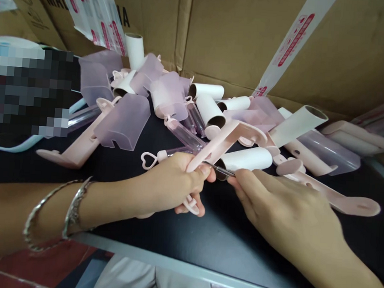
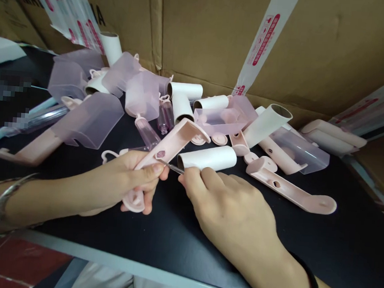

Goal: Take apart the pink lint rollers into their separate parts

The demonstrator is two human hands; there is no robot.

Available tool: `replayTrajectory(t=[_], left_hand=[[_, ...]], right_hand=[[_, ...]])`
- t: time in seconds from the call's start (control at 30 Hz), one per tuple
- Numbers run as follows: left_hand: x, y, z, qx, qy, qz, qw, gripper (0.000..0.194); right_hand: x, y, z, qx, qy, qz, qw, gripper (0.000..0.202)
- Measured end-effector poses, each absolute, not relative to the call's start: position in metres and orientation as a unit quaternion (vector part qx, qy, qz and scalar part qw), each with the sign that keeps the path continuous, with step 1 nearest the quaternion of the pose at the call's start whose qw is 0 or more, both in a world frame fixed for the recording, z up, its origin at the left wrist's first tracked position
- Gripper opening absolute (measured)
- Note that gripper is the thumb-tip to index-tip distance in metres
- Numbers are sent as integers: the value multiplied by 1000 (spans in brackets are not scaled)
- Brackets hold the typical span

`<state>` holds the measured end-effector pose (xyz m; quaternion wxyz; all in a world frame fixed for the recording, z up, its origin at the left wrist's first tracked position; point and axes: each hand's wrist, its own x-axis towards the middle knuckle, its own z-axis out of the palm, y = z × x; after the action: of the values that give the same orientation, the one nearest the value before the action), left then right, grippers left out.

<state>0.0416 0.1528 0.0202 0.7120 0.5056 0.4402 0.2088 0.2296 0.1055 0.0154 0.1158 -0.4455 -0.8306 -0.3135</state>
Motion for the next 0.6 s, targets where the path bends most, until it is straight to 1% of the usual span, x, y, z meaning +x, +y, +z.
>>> replayTrajectory(t=[0.1, 0.37, 0.6], left_hand=[[41, 152, 18, 504, 439, 225, 709, 14], [42, 151, 21, 495, 461, 213, 705, 14], [43, 152, 21, 494, 451, 218, 711, 16]], right_hand=[[231, 101, 20, -454, -827, -312, 112, 26], [232, 99, 23, -456, -824, -313, 119, 26], [232, 99, 22, -450, -826, -320, 116, 26]])
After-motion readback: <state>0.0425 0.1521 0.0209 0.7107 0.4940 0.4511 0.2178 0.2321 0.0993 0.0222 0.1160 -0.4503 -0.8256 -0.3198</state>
